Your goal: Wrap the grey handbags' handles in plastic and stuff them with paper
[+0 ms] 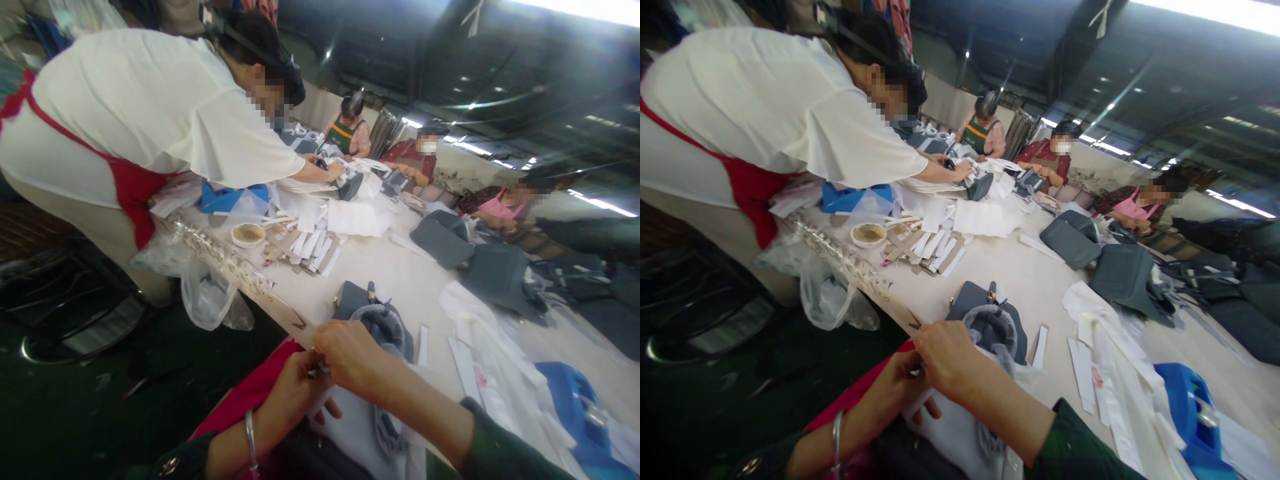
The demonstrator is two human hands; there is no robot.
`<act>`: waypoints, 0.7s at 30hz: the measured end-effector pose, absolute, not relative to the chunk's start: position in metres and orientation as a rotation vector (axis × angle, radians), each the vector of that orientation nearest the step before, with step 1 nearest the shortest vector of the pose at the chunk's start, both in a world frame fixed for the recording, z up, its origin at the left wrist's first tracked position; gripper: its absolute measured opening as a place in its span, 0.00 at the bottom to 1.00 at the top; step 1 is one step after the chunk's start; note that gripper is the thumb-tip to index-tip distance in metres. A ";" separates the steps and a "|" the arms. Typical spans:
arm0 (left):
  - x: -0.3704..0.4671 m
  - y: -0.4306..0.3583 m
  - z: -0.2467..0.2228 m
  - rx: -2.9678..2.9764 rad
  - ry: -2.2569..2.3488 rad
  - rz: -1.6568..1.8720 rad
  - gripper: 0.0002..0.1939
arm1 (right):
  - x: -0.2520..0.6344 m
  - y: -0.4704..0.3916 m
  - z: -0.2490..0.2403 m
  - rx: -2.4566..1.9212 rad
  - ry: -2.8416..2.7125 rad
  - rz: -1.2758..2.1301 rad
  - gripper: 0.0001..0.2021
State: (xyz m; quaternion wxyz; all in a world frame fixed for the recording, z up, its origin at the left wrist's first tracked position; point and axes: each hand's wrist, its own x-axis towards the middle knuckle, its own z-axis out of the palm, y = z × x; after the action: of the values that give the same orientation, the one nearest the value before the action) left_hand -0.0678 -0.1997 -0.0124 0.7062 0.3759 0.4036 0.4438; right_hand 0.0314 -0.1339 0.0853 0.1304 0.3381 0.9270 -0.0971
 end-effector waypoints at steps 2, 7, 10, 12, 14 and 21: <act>-0.069 -0.199 -0.014 0.832 0.901 0.974 0.21 | 0.037 -0.137 0.076 0.850 2.874 -0.207 0.05; -0.068 -0.195 -0.017 0.799 0.890 0.943 0.21 | 0.062 -0.144 0.057 0.519 3.228 -0.003 0.09; -0.068 -0.195 -0.019 0.771 0.864 0.947 0.22 | 0.073 -0.147 0.060 0.426 3.255 0.017 0.13; -0.069 -0.196 -0.020 0.743 0.839 0.948 0.22 | 0.079 -0.149 0.063 0.388 3.255 0.026 0.12; -0.072 -0.198 -0.020 0.726 0.808 0.938 0.21 | 0.085 -0.150 0.066 0.347 3.255 0.037 0.11; -0.079 -0.200 -0.005 0.761 0.771 0.996 0.20 | 0.100 -0.152 0.059 0.368 3.360 -0.027 0.15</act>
State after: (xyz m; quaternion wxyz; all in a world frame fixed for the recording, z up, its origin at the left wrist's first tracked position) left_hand -0.0787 -0.1995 -0.0052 0.7413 0.3473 0.3514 0.4542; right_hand 0.1002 -0.1522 0.0594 -0.1191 0.1082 0.9869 -0.0078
